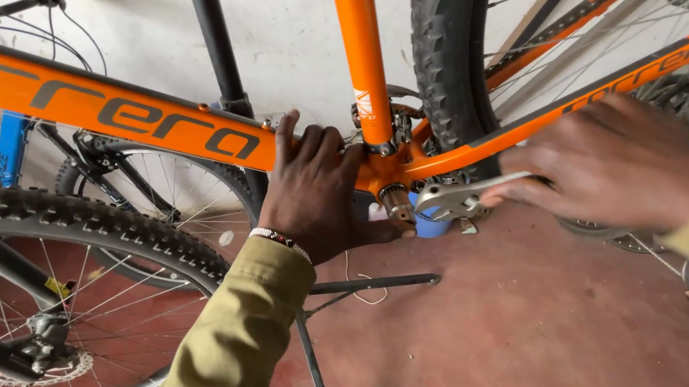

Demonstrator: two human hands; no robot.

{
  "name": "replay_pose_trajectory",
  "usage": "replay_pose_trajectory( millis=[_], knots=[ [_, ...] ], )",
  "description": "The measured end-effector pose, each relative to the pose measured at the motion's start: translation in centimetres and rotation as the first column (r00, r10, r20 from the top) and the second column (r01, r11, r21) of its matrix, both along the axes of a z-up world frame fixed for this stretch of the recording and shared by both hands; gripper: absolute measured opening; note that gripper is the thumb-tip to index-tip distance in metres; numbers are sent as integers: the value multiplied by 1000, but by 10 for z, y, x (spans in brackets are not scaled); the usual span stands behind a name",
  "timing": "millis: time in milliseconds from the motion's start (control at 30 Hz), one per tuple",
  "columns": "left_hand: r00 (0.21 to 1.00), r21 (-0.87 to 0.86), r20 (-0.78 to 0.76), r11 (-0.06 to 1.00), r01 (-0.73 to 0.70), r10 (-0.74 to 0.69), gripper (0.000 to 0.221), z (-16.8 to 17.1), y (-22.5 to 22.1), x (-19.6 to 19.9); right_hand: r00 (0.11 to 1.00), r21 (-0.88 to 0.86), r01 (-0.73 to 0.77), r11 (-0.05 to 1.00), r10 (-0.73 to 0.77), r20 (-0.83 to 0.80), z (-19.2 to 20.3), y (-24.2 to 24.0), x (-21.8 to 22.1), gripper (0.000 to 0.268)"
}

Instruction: Tightening the bottom bracket of a bicycle using an adjustable wrench while the bike is secured on a repair stand.

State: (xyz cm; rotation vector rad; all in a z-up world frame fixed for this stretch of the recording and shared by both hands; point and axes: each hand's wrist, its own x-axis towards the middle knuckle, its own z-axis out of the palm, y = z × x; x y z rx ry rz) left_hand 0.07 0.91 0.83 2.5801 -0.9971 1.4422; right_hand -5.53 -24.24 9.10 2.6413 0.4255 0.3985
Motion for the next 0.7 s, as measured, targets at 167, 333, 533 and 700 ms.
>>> replay_pose_trajectory(
  millis=[167,333,533,700],
  knots=[
    [997,21,-30,998,-66,66,87,-1,-3,4,963,-343,-266,901,259,-67,35,33,24,47],
    [968,139,-117,969,-206,222,94,8,-8,5,954,-496,-300,815,254,-159,57,83,26,52],
    [969,125,-154,976,-176,194,90,6,-11,7,965,-609,-252,752,146,-219,63,147,13,30],
    [982,-39,-182,998,-50,42,88,-2,-9,12,971,-714,-195,672,30,-237,45,185,19,22]
  ],
)
